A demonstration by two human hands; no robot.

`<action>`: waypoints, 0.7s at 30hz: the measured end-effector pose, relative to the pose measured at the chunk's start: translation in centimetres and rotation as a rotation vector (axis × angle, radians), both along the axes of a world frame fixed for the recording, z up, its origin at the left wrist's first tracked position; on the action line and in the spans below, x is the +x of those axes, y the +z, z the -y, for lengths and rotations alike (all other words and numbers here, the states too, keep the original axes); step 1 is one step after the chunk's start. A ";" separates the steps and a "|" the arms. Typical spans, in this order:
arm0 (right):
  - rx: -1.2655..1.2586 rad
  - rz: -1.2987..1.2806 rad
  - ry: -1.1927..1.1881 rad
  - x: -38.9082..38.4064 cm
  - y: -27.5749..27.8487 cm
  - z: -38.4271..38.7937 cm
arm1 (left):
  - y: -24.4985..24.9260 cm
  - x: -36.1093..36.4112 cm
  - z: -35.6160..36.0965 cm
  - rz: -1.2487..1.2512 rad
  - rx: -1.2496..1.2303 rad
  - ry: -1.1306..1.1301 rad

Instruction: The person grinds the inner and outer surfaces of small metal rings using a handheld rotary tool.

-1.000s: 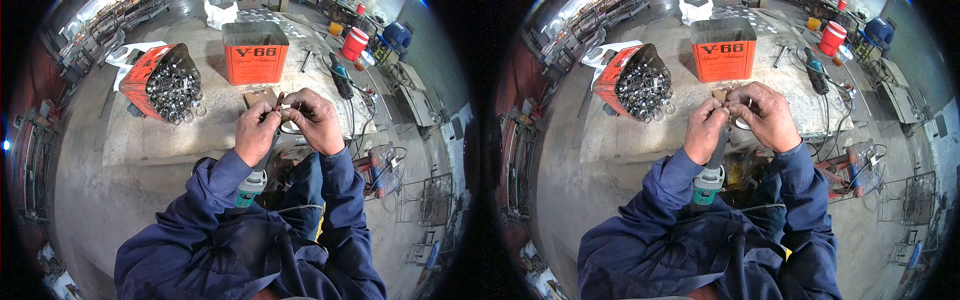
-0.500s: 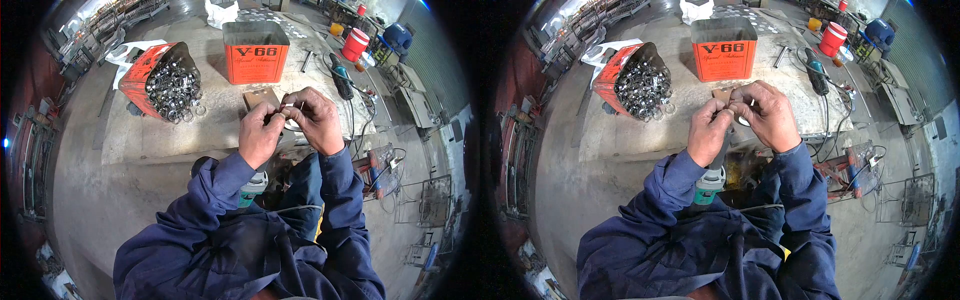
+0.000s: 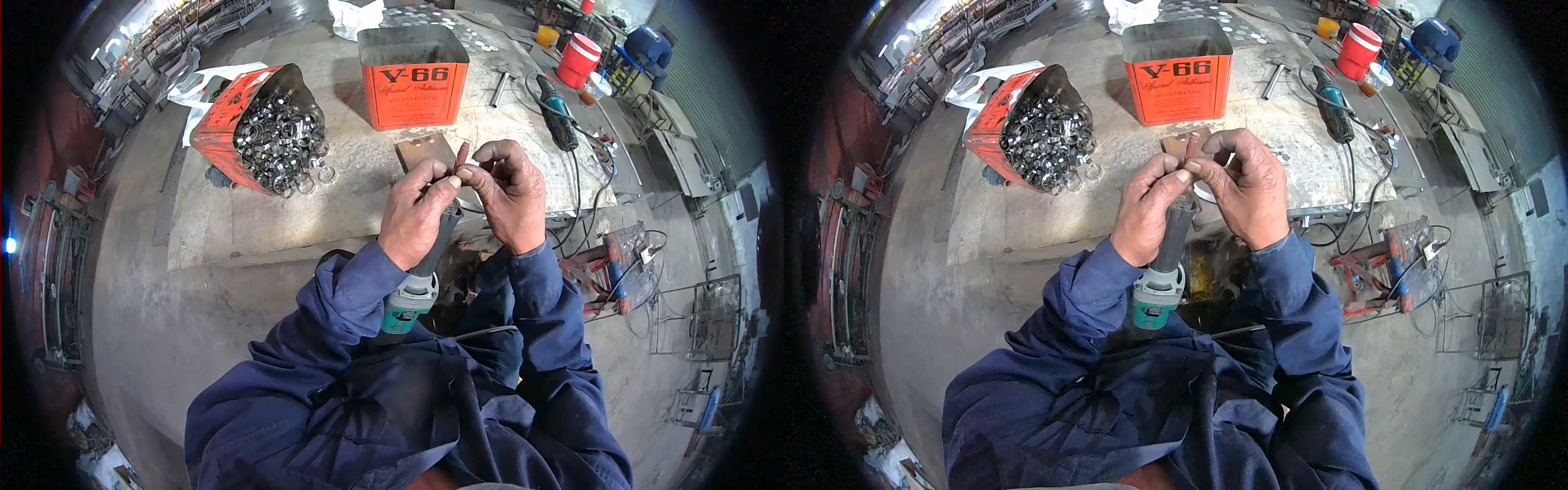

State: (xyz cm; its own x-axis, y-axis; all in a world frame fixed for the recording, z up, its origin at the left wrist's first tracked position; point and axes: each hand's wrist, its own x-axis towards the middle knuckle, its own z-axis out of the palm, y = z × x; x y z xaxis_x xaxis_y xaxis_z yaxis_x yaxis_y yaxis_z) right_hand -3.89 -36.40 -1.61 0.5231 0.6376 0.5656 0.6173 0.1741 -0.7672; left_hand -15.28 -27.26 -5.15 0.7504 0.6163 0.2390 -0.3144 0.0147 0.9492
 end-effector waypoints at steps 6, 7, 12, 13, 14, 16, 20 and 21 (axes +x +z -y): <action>0.049 -0.097 0.075 0.0 -0.2 -0.2 | 0.3 -0.6 -0.4 -0.033 -0.039 -0.097; 0.050 -0.096 0.075 0.1 -0.2 -0.2 | 0.3 -0.6 -0.3 -0.014 -0.027 -0.102; 0.093 -0.132 0.137 0.0 0.1 -0.1 | 0.8 -0.6 -0.1 -0.009 -0.050 -0.097; 0.093 -0.131 0.135 0.0 0.1 -0.1 | 0.8 -0.6 0.0 -0.012 -0.059 -0.102; 0.088 -0.173 0.153 -0.1 0.2 0.0 | 0.9 -0.5 0.0 -0.011 -0.058 -0.103; 0.083 -0.214 0.169 0.0 0.4 0.2 | 1.1 -0.5 0.2 -0.002 -0.119 -0.103; 0.037 -0.295 0.226 0.3 1.0 0.8 | 0.9 -0.4 0.4 -0.001 -0.074 -0.096; 0.057 -0.386 0.266 0.3 1.1 1.0 | 1.1 -0.5 0.6 -0.011 -0.094 -0.085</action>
